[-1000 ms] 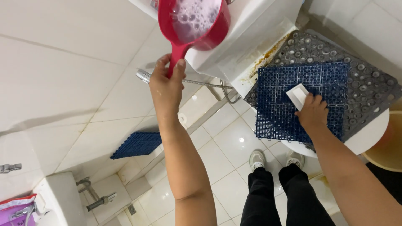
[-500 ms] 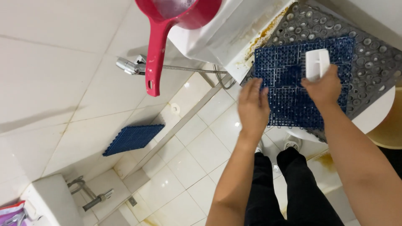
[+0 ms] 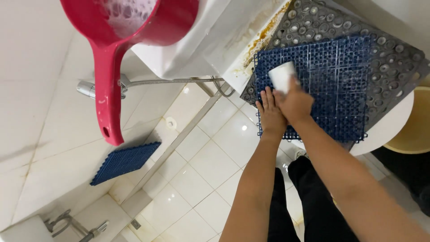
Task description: Scrubbing and rinsing interlocking plastic bathroom floor mats.
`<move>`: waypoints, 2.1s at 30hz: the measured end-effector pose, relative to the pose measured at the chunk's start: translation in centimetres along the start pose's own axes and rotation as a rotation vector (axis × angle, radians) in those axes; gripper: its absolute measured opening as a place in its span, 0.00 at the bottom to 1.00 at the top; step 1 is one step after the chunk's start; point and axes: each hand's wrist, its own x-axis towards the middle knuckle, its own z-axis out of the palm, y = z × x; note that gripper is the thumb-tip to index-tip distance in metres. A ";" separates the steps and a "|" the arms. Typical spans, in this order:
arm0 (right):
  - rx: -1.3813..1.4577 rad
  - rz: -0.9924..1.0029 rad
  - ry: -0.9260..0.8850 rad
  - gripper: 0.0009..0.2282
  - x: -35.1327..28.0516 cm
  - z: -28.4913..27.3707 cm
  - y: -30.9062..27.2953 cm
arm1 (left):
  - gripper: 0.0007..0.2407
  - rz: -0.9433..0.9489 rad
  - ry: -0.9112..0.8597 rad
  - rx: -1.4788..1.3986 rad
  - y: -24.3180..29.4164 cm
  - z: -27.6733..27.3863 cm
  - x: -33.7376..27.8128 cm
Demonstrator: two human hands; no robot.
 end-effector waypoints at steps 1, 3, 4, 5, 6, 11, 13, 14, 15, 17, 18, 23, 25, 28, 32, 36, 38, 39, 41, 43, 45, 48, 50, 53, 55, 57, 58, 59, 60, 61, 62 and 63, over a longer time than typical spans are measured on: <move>-0.071 -0.151 -0.142 0.39 -0.4 0.2 -0.6 | 0.52 0.021 0.109 0.015 -0.7 2.7 0.1; -0.162 -0.274 -0.161 0.37 2.0 -1.9 4.1 | 0.54 -0.010 0.003 -0.017 0.4 -1.2 -1.0; -0.255 -0.399 -0.173 0.35 3.3 -2.9 6.3 | 0.57 -0.037 -0.095 -0.050 0.8 -3.4 -1.3; -0.256 -0.405 -0.167 0.35 3.9 -4.1 9.0 | 0.57 -0.039 -0.088 -0.051 1.6 -3.9 -1.2; -0.071 -0.204 0.027 0.31 4.4 -5.3 11.6 | 0.57 -0.010 -0.117 -0.021 2.3 -4.4 -1.0; 0.217 0.155 0.371 0.31 5.1 -0.6 6.1 | 0.57 0.007 -0.201 -0.003 3.8 -4.2 -0.5; 0.007 -0.253 0.098 0.35 4.0 2.3 -0.3 | 0.56 -0.033 -0.194 -0.001 4.0 -3.9 -0.6; 0.004 -0.247 0.091 0.35 4.2 1.3 -0.9 | 0.56 -0.032 -0.204 -0.001 4.2 -4.1 -0.9; -0.025 -0.297 -0.019 0.33 4.7 0.3 -2.0 | 0.55 -0.047 -0.208 0.019 4.1 -4.6 -0.8; -0.052 -0.342 -0.119 0.32 6.4 -2.6 -0.9 | 0.54 -0.053 -0.206 0.043 4.3 -6.2 -0.8; -0.081 -0.366 -0.120 0.31 7.6 -4.4 1.3 | 0.55 -0.062 -0.228 0.069 4.4 -7.0 -0.7; 0.085 -0.019 0.067 0.30 9.3 -2.5 9.3 | 0.55 -0.028 -0.257 0.149 4.6 -6.4 -0.7; -0.087 0.116 -0.002 0.42 7.5 -1.9 3.9 | 0.56 -0.065 -0.267 0.119 4.8 -5.7 -0.5; -0.143 -0.346 -0.136 0.36 3.2 1.9 -2.0 | 0.44 -0.062 -0.013 0.211 2.7 3.8 0.9; -0.178 -0.344 -0.364 0.33 4.2 -4.9 2.8 | 0.52 -0.119 -0.268 0.060 4.5 -6.6 -1.2; 0.061 0.054 0.013 0.32 3.7 -6.4 9.2 | 0.56 -0.100 -0.080 0.061 4.2 -4.9 -1.3; 0.155 0.149 0.212 0.31 1.6 -4.7 8.7 | 0.56 -0.064 -0.036 0.070 4.4 -4.5 -1.4; -0.004 0.012 0.214 0.34 0.5 -3.5 7.5 | 0.57 -0.115 -0.090 0.066 4.3 -5.2 -1.5; -0.168 -0.113 0.220 0.36 -1.3 -3.6 6.7 | 0.57 -0.153 -0.147 0.063 4.2 -6.0 -1.9; -0.100 -0.240 -0.310 0.33 -2.5 -6.0 7.3 | 0.57 -0.155 -0.137 0.070 3.9 -6.2 -2.0; -0.132 -0.114 -0.222 0.34 -2.8 -7.7 12.1 | 0.57 -0.141 -0.136 0.049 4.0 -6.2 -1.8; -0.133 0.050 -0.040 0.34 -3.7 -7.4 15.4 | 0.57 -0.115 -0.090 0.009 3.8 -4.7 -1.5; -0.101 0.096 0.062 0.34 -4.3 -6.9 15.8 | 0.56 -0.094 -0.041 -0.005 3.1 -3.9 -2.3; -0.091 0.083 0.130 0.34 -3.8 -6.6 15.4 | 0.57 0.016 0.016 -0.017 1.3 -4.3 -4.6; -0.099 0.117 0.099 0.35 -3.7 -6.3 15.2 | 0.60 0.037 -0.073 -0.028 0.1 -4.2 -6.9; -0.059 0.153 0.108 0.35 -5.1 -5.5 12.6 | 0.59 0.066 0.018 -0.024 -0.8 -0.5 -5.9; -0.020 0.188 0.119 0.35 -6.0 -5.2 11.3 | 0.59 0.094 0.111 -0.022 -1.2 1.4 -5.7; -0.022 0.188 0.127 0.35 -7.1 -3.6 9.3 | 0.59 0.100 0.116 -0.025 -0.8 0.0 -5.6; -0.061 0.149 0.062 0.37 -8.1 -2.1 7.4 | 0.58 0.054 0.027 0.042 -0.3 -1.4 -5.6; -0.097 0.114 -0.012 0.39 -9.6 -0.5 5.4 | 0.58 0.005 -0.069 0.113 0.0 -2.6 -6.0; -0.096 0.118 -0.013 0.39 -10.5 0.0 4.4 | 0.58 0.007 -0.071 0.115 -1.1 -1.0 -5.3; -0.093 0.052 -0.082 0.37 -11.6 0.4 3.5 | 0.55 0.029 0.099 0.290 -2.2 0.8 -4.8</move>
